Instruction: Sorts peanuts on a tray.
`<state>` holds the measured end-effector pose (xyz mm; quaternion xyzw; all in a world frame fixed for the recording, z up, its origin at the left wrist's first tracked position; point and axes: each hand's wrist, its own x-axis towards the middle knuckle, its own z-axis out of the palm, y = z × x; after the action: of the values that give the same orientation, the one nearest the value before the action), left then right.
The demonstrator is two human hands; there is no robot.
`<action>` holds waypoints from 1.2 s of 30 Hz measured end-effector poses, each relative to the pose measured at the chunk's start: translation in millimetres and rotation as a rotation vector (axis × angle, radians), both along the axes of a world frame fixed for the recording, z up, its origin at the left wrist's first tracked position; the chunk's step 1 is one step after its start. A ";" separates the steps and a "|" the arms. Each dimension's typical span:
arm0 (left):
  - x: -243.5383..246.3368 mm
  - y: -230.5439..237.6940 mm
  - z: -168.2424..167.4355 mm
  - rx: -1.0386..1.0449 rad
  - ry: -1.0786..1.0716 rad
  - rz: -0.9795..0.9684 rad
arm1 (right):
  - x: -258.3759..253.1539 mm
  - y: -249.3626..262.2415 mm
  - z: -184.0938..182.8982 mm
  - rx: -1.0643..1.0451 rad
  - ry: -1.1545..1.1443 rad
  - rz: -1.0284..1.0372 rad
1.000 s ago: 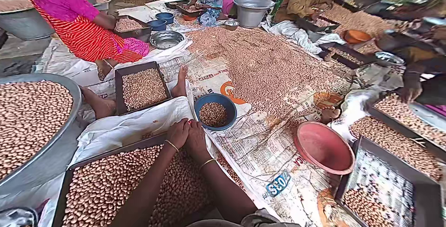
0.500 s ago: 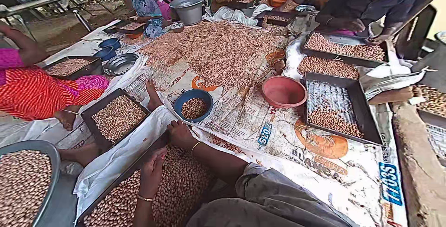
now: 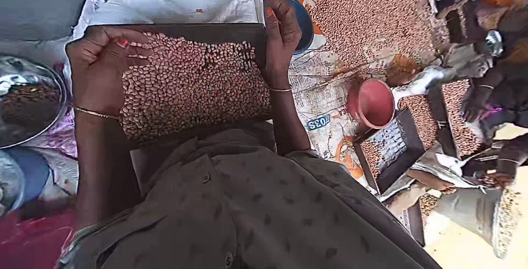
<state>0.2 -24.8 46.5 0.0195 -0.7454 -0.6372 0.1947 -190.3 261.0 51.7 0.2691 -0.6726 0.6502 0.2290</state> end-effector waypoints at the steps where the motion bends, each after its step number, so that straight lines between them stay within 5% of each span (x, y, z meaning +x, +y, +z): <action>1: 2.8 -6.0 -4.4 0.030 -0.016 0.047 | 12.8 -0.7 6.1 -0.036 -0.087 0.115; 6: -8.3 0.5 -5.3 0.025 -0.165 0.211 | 71.8 -18.5 -16.0 0.344 -0.400 0.643; 10: -31.2 5.8 -9.8 -0.344 -0.245 0.026 | 97.0 -24.2 -44.7 0.824 -0.506 0.933; 15: -48.4 5.7 -30.2 -0.709 -0.305 0.070 | 66.4 -1.4 -50.4 0.277 -1.102 0.449; 18: -46.9 -1.0 -46.1 -0.788 -0.268 0.074 | 40.6 8.8 -54.2 0.205 -0.909 0.156; 20: -44.8 -1.4 -49.8 -0.807 -0.240 0.052 | 33.5 4.0 -50.3 0.268 -0.730 0.145; 24: -44.6 -4.9 -51.4 -0.807 -0.213 0.057 | 52.9 -45.2 -40.5 0.487 -0.285 0.548; 28: -39.9 -9.2 -43.6 -0.812 -0.275 0.125 | 83.2 -92.4 -57.7 1.021 0.131 0.906; 36: -35.7 -24.4 -39.6 -0.823 -0.398 0.204 | 8.0 -16.0 -57.2 1.223 -0.059 0.488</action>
<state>-35.5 -49.2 6.9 0.1359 -0.9532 -0.2503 0.1010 -182.4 245.0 -5.5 0.4775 -0.8465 0.1909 -0.1377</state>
